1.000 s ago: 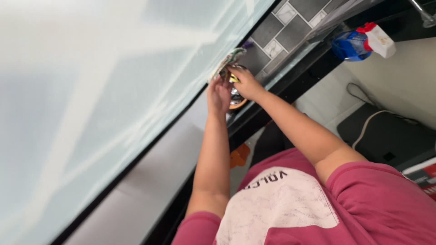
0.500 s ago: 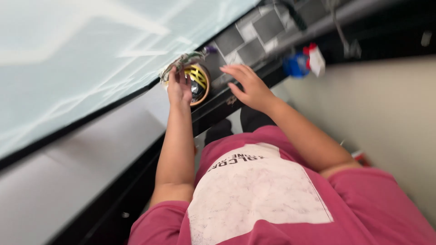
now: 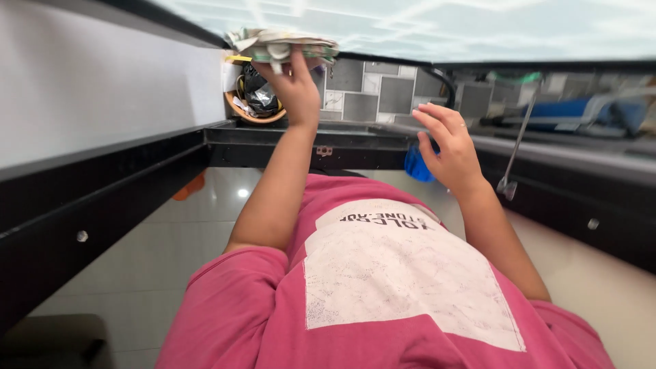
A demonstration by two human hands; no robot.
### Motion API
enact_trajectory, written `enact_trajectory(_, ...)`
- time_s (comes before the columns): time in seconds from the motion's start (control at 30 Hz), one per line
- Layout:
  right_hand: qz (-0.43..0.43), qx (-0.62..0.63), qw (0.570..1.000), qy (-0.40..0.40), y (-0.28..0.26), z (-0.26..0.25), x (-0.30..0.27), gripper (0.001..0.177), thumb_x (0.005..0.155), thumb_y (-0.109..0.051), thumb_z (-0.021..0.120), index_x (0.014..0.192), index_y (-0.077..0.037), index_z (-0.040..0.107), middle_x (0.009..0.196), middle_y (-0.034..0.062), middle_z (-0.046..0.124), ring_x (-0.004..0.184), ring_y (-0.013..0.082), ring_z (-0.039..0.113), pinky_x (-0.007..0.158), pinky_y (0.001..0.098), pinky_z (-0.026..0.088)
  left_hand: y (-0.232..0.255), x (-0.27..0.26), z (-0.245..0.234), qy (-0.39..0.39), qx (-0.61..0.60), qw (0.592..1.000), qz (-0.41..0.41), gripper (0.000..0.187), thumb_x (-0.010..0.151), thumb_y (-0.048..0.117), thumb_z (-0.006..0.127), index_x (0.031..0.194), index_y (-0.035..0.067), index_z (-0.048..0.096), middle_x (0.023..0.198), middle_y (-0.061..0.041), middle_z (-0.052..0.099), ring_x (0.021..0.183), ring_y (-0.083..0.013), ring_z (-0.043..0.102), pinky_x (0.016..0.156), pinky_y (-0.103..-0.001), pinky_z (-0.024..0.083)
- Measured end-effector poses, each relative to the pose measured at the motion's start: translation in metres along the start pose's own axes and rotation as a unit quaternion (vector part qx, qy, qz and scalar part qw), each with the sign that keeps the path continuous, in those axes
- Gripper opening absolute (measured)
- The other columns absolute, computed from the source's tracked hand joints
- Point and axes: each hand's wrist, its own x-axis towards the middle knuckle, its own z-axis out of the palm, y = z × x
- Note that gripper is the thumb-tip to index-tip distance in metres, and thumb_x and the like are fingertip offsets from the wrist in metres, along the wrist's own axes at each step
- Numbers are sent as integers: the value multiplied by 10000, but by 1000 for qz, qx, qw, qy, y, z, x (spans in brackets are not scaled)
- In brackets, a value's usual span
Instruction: The person wipes a large frosted glass window with a patterned cloth, moving the cloth across the surface in broad strokes. The person uses both hands to reach different areas of the window and continues wiping throughout the clip.
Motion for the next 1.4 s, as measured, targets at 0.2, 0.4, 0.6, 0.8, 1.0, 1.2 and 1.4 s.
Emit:
enact_trajectory(0.2, -64, 40, 992, -98, -22, 33, 25, 348, 1009, 62, 568, 1341, -32, 613, 1373, 197, 581, 1270, 382, 575, 1114, 478, 471, -29, 31, -20, -24, -31, 994, 100, 800, 1092, 334, 499, 1630, 168, -69, 1387, -164, 567, 902, -211, 735, 729, -303, 692)
enact_trajectory(0.4, -111, -3, 983, -148, -31, 68, 34, 363, 1029, 20, 561, 1386, -43, 561, 1413, 222, 540, 1308, 425, 550, 1086, 529, 484, -136, 112, -70, 44, 117, 992, -26, 427, 1021, 413, 429, 1100, 3, 516, 940, -143, 624, 814, -274, 650, 708, -414, 503)
enact_trajectory(0.6, -69, -266, 961, 23, -5, 76, 62, 573, 1165, -321, 607, 1656, -259, 318, 1724, 106, 112, 1594, 455, 47, 1279, 732, 41, -34, 38, -34, -47, 68, 989, 119, 704, 1113, 290, 540, 1631, 168, 79, 1586, -175, 440, 1372, -308, 610, 1159, -412, 600)
enact_trajectory(0.8, -32, -351, 932, 88, 18, 72, 76, 904, 1205, -352, 712, 1722, -291, -26, 1747, 132, -214, 1599, 452, -251, 1266, 816, -104, -38, 51, -35, 7, 82, 987, 140, 531, 1115, 290, 500, 1562, 124, 267, 1584, -190, 350, 1443, -357, 497, 1261, -474, 454)
enact_trajectory(1.0, 10, -428, 903, 27, 22, 81, 80, 1036, 1231, -543, 750, 1775, -304, -98, 1718, 78, -404, 1551, 445, -379, 1204, 863, -87, -85, 93, -63, 29, 147, 985, 85, 364, 1074, 326, 382, 1275, 26, 431, 949, -139, 546, 845, -292, 571, 838, -428, 476)
enact_trajectory(1.2, 22, -470, 883, -2, 22, 101, 82, 979, 1241, -522, 717, 1782, -217, -41, 1695, 221, -331, 1511, 551, -335, 1176, 876, -77, -75, 72, -54, -46, 116, 990, 71, 715, 1012, 49, 390, 1613, 185, 27, 1039, -113, 645, 589, -105, 602, 459, -195, 621)
enact_trajectory(1.4, -10, -533, 846, -17, 27, 118, 89, 1005, 1253, -660, 729, 1779, -192, 12, 1710, 197, -238, 1515, 541, -254, 1151, 871, -42, -65, 63, -43, -3, 96, 991, 97, 636, 1111, 303, 428, 1637, 172, 94, 1671, -232, 269, 1436, -398, 508, 1188, -500, 516)
